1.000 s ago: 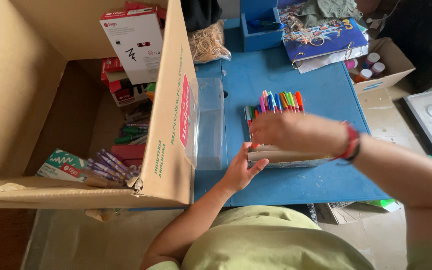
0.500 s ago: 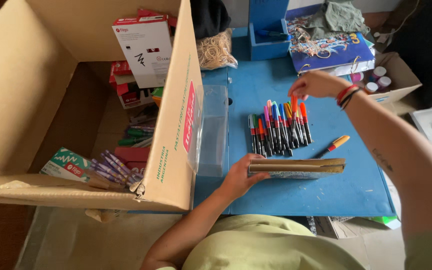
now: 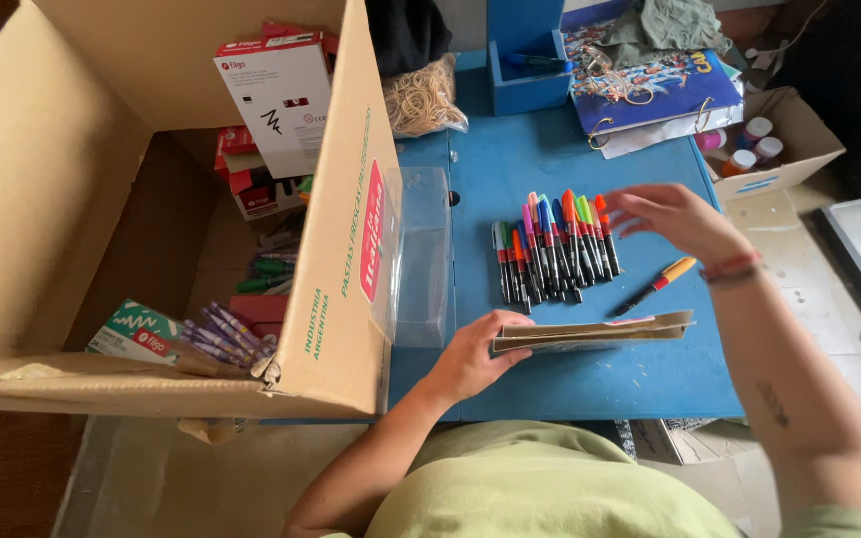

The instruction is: The person removes a set of colorful markers from a cardboard box and places them on a blue table. They then open a patterned notebook, remove a plastic tray containing the markers, and arrange the markers in a neat row on the table.

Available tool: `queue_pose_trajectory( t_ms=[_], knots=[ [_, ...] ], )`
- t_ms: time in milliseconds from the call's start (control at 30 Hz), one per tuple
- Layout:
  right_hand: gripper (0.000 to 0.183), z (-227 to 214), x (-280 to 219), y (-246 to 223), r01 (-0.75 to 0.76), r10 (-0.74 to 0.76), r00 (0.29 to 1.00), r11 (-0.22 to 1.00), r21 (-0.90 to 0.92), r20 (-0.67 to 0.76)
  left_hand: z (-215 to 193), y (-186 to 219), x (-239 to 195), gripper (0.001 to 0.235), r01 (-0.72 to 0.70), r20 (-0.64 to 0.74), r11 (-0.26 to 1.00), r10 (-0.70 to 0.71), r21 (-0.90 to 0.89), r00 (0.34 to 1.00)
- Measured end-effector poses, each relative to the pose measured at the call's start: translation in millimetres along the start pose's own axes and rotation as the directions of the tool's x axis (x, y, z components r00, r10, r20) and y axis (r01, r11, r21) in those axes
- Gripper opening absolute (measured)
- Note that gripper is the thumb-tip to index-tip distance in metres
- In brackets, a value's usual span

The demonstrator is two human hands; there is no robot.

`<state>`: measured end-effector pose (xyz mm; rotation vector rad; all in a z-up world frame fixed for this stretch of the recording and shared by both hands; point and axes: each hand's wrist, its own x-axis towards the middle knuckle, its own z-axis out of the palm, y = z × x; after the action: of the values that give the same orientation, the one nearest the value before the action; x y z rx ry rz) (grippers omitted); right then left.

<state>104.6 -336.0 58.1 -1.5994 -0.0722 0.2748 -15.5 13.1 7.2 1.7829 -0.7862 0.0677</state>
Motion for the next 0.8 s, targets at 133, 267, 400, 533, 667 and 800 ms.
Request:
queue_pose_trajectory(
  t_ms=[133,267,400,533,667,800],
  knots=[
    [0.048,-1,-83,11,0.214,-0.218,0.974,0.974,0.072,0.060,-19,35,-1,0.031,0.024,0.103,0.999,-0.028,0.038,0.994],
    [0.039,24,-118,30,0.433,-0.326,0.853,0.877,0.206,-0.407,-36,79,8,0.022,-0.277,-0.322,0.952,0.304,0.127,0.897],
    [0.029,41,-124,47,0.435,-0.273,0.814,0.871,0.227,-0.513,-64,114,26,0.012,-0.224,-0.533,0.808,0.541,0.546,0.651],
    [0.031,55,-127,48,0.379,-0.232,0.812,0.908,0.181,-0.536,-66,94,36,0.009,-0.059,-0.640,0.846,0.444,0.529,0.627],
    [0.030,59,-129,49,0.355,-0.226,0.814,0.922,0.152,-0.535,-66,66,40,0.031,0.001,-0.611,0.750,0.539,0.662,0.580],
    [0.030,58,-131,50,0.365,-0.229,0.817,0.916,0.166,-0.530,-66,64,45,0.030,0.032,-0.615,0.732,0.546,0.680,0.569]
  ],
)
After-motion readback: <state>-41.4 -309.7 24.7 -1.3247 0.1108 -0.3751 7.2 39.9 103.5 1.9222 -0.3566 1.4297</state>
